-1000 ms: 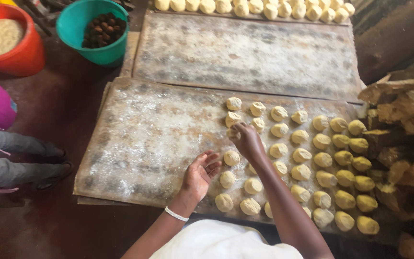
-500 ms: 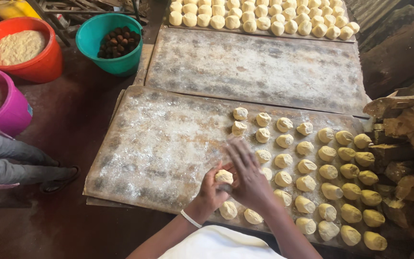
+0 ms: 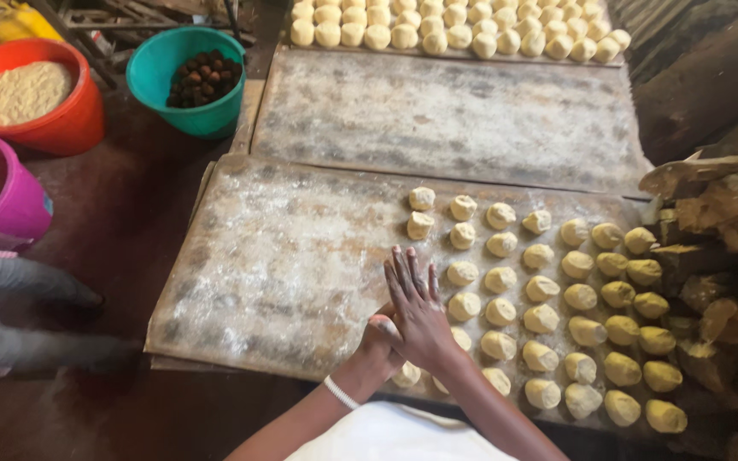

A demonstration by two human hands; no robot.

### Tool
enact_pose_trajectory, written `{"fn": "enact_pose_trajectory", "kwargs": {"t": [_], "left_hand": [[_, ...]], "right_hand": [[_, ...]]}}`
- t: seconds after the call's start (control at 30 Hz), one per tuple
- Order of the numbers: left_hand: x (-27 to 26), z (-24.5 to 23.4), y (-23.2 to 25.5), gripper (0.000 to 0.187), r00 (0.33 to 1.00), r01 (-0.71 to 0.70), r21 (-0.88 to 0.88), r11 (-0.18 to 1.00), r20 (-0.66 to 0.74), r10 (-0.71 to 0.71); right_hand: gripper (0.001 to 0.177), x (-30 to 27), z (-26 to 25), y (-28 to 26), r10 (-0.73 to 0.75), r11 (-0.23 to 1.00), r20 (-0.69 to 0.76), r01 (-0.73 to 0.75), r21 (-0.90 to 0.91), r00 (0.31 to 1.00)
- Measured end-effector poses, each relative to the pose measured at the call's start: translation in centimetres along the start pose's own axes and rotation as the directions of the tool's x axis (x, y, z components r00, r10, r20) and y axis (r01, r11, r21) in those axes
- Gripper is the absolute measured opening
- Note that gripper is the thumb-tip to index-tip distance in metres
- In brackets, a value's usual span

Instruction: The person shapes small pieces of dough into uniform balls by hand and arranges them in neat rows on a floured wooden table. Another person stands nearby and occasionally hands over additional dough pieces.

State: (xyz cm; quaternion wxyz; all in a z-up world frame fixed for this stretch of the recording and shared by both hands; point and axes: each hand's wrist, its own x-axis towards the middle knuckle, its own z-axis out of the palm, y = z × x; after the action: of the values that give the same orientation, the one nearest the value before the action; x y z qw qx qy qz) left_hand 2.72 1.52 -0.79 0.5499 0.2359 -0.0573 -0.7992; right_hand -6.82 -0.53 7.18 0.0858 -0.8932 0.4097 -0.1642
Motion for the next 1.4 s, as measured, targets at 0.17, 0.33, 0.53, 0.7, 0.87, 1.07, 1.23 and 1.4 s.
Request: {"fn": "enact_pose_trajectory", "kwargs": {"t": [0.17,0.33,0.53,0.7,0.87,1.07,1.23,1.4], "left_hand": [[-0.3,-0.4,0.2,0.047,1.0,-0.026,0.013,1.0,0.009,0.026],[-0.6,0.3,1.5,0.044,0.999,-0.042,0.001,0.999,-0.035,0.042],[-1.3,1.0,4.6,0.063,0.996,0.006,0.034,0.999,-0.091,-0.003],[-1.2,1.9,5.6,0.085,0.991,0.056,0.001,0.998,-0.119,-0.055],[-0.5,1.3,6.7,0.091,0.99,-0.062,0.057,0.996,-0.12,0.068],[-1.0,-0.4,7.5,0.077,0.989,-0.095,0.026,0.995,-0.111,0.097],[-1.7,-1.4,8.6,0.07,0.988,-0.111,0.011,0.994,-0.107,0.112],[-1.9,-1.6,8.7,0.067,0.99,-0.111,0.003,0.994,-0.09,0.111]], "right_hand": [[0.097,0.2,0.2,0.0,-0.004,0.999,-0.014,0.003,-0.036,1.0],[0.097,0.2,-0.9,0.0,-0.023,0.996,-0.03,0.025,0.081,0.999],[0.063,-0.7,-0.3,0.4,0.126,0.942,0.222,-0.187,0.277,0.967],[0.041,-0.3,2.2,3.5,0.258,0.656,0.222,-0.339,0.674,0.94],[0.035,2.1,4.6,10.0,0.428,0.793,-0.001,-0.375,0.481,0.904],[0.038,4.7,7.7,13.0,0.388,0.884,-0.002,-0.371,0.284,0.922],[0.046,5.2,7.6,12.8,0.429,0.865,0.094,-0.439,0.244,0.898],[0.05,5.2,7.0,12.6,0.351,0.911,0.068,-0.357,0.206,0.934]]}}
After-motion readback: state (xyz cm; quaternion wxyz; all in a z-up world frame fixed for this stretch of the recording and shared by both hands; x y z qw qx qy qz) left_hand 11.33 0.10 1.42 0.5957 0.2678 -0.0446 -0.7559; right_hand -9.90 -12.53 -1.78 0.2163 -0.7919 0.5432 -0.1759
